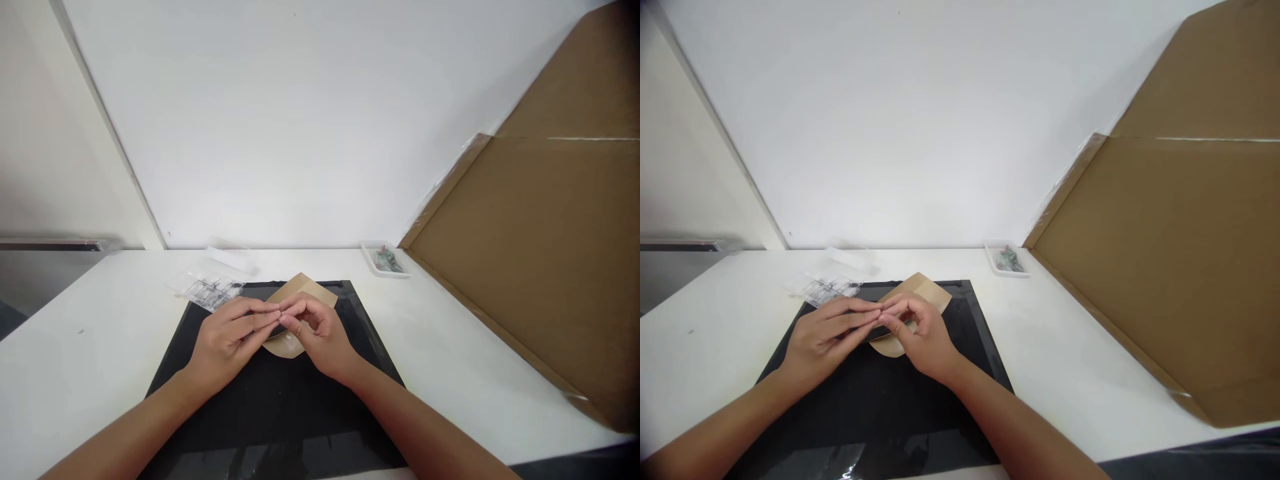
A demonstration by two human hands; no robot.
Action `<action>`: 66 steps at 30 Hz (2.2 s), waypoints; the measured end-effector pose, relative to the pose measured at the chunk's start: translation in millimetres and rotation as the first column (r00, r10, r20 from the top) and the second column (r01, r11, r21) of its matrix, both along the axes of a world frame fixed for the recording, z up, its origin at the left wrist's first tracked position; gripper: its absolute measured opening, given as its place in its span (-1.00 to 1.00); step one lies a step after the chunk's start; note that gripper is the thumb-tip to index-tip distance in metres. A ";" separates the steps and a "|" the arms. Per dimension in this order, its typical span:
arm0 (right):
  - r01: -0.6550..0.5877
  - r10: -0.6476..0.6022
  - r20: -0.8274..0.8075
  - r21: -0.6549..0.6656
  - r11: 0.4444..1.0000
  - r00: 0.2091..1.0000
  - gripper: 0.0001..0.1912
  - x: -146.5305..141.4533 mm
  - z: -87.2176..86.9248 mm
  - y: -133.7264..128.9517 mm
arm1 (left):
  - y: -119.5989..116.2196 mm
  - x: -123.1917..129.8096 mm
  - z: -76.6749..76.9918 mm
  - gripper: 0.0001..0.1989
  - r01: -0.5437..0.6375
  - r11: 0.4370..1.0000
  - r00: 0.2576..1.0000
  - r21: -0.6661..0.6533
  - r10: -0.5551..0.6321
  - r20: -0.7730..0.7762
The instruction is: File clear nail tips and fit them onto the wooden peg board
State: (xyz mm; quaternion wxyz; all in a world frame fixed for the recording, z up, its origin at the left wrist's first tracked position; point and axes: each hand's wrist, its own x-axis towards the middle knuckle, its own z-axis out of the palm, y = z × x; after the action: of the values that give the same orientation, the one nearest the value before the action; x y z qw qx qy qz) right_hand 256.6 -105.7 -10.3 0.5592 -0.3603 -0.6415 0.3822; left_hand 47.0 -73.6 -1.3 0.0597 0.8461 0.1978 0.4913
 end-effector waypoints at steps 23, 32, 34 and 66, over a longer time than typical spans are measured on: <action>0.042 -0.046 0.172 0.030 0.999 0.984 -0.84 -2.1 6.3 -5.1 | 0.0 -8.9 10.4 -0.70 0.007 0.971 0.998 0.239 0.010 -0.068; 0.109 -0.135 0.275 0.107 0.988 0.952 -0.83 -1.0 2.8 -3.3 | -0.2 -9.0 10.6 -0.81 -0.070 0.984 0.994 0.163 0.082 -0.068; 0.126 -0.143 0.228 0.089 0.988 0.963 -0.83 -0.4 0.6 -2.2 | 3.6 -11.3 12.8 -0.89 -0.126 0.987 0.988 0.104 0.134 -0.072; 0.350 -0.373 0.309 0.128 0.928 0.875 -0.73 19.7 -3.3 15.0 | 83.6 -102.0 0.9 -0.72 -0.608 0.794 0.600 -0.001 0.460 -0.654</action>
State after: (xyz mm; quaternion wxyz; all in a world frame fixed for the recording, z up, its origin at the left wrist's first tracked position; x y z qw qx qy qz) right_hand 276.3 -90.8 -13.7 0.5181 -0.5129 -0.6593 0.1838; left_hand -55.0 10.0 -0.4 -0.0651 0.8471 0.5050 0.1520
